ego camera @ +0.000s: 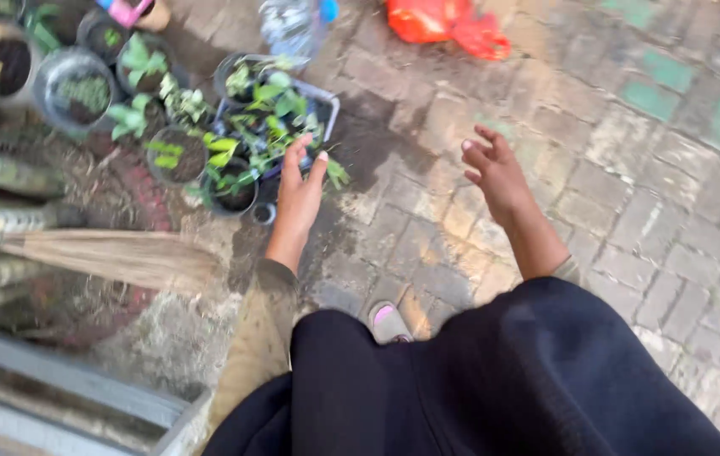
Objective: The person moves seedling pots and polybags by hand, shifting them on the ground.
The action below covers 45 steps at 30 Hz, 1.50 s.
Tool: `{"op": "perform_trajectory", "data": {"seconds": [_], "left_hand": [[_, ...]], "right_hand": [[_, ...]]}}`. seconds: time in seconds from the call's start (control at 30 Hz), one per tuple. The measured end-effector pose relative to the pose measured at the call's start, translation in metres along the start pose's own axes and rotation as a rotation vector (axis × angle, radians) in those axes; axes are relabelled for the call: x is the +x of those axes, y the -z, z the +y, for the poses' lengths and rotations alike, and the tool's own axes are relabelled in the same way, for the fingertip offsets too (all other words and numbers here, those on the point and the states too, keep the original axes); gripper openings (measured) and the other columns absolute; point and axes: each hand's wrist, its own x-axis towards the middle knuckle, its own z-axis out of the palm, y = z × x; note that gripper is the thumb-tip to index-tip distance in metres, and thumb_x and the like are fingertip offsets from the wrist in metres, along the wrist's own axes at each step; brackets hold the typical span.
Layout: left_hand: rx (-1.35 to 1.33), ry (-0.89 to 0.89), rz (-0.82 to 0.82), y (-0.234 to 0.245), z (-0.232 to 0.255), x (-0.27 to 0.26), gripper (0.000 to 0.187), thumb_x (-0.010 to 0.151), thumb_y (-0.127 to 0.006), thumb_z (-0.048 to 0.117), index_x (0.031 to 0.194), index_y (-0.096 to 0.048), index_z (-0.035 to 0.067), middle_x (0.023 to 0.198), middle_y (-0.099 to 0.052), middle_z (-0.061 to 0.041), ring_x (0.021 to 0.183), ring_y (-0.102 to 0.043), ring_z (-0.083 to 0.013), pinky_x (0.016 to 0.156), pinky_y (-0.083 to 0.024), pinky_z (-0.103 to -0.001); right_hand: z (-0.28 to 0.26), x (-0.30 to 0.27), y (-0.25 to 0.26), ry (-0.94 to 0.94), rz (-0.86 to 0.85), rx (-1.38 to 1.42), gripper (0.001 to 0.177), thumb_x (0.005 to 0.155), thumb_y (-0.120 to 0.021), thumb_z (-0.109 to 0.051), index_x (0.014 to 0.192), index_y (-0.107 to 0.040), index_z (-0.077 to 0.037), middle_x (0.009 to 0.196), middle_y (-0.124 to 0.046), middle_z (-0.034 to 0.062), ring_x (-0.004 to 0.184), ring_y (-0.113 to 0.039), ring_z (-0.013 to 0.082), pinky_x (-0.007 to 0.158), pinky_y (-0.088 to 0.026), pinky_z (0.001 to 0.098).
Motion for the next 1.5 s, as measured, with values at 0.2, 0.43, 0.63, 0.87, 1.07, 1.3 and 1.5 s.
{"op": "perform_trajectory", "data": {"seconds": [0.2, 0.43, 0.63, 0.87, 1.07, 1.3, 1.5], "left_hand": [[-0.039, 0.065, -0.237, -0.175, 0.095, -0.101, 0.049, 0.1, -0.06, 0.031, 0.145, -0.051, 0.013, 0.152, -0.051, -0.01, 0.143, -0.044, -0.024, 0.117, -0.034, -0.04], [-0.117, 0.164, -0.573, -0.399, 0.101, -0.319, 0.052, 0.099, -0.06, 0.031, 0.146, -0.05, 0.01, 0.152, -0.05, -0.011, 0.143, -0.043, -0.0229, 0.115, -0.036, -0.04], [-0.193, 0.102, -0.895, -0.539, 0.169, -0.531, 0.051, 0.098, -0.063, 0.028, 0.143, -0.053, 0.007, 0.15, -0.054, -0.011, 0.142, -0.047, -0.0238, 0.115, -0.037, -0.037], [0.043, 0.03, -1.344, -0.629, 0.252, -0.704, 0.048, 0.098, -0.062, 0.028, 0.142, -0.054, 0.011, 0.147, -0.056, -0.008, 0.141, -0.048, -0.0214, 0.114, -0.038, -0.036], [0.075, -0.159, -1.633, -0.771, 0.245, -0.766, 0.046, 0.096, -0.064, 0.025, 0.139, -0.056, 0.011, 0.145, -0.059, -0.008, 0.139, -0.05, -0.0227, 0.114, -0.038, -0.036], [0.233, -0.159, -1.837, -0.936, 0.306, -0.854, 0.045, 0.098, -0.061, 0.025, 0.141, -0.056, 0.016, 0.151, -0.054, -0.008, 0.144, -0.043, -0.0221, 0.116, -0.033, -0.038], [0.362, -0.023, -2.043, -1.021, 0.362, -0.986, 0.047, 0.098, -0.059, 0.026, 0.144, -0.053, 0.02, 0.153, -0.045, -0.013, 0.145, -0.042, -0.0249, 0.115, -0.035, -0.041]], "right_hand": [[0.037, -0.1, 0.129, -0.042, 0.152, 0.164, 0.069, 0.095, -0.067, -0.033, 0.154, -0.039, -0.013, 0.144, -0.055, 0.0124, 0.13, -0.055, 0.0244, 0.104, -0.046, 0.0395], [0.159, -0.307, 0.31, -0.168, 0.395, 0.379, 0.067, 0.095, -0.065, -0.031, 0.154, -0.038, -0.014, 0.139, -0.059, 0.0121, 0.126, -0.057, 0.0228, 0.102, -0.047, 0.0399], [0.23, -0.503, 0.466, -0.181, 0.713, 0.565, 0.063, 0.095, -0.063, -0.028, 0.152, -0.042, -0.015, 0.135, -0.065, 0.0079, 0.115, -0.062, 0.0208, 0.094, -0.049, 0.035], [0.261, -0.685, 0.578, -0.136, 1.051, 0.783, 0.059, 0.096, -0.063, -0.028, 0.152, -0.045, -0.018, 0.133, -0.066, 0.0045, 0.113, -0.061, 0.018, 0.091, -0.047, 0.0328], [0.26, -0.76, 0.68, -0.049, 1.296, 0.893, 0.058, 0.096, -0.062, -0.029, 0.151, -0.045, -0.019, 0.129, -0.069, 0.0028, 0.111, -0.064, 0.0161, 0.09, -0.049, 0.0311], [0.243, -0.827, 0.808, -0.111, 1.476, 0.907, 0.059, 0.097, -0.065, -0.029, 0.152, -0.046, -0.019, 0.129, -0.068, 0.0073, 0.111, -0.063, 0.017, 0.09, -0.047, 0.031], [0.261, -0.902, 0.886, 0.024, 1.605, 1.029, 0.056, 0.097, -0.058, -0.03, 0.151, -0.046, -0.018, 0.135, -0.068, 0.0049, 0.116, -0.065, 0.0162, 0.093, -0.049, 0.0312]]}}
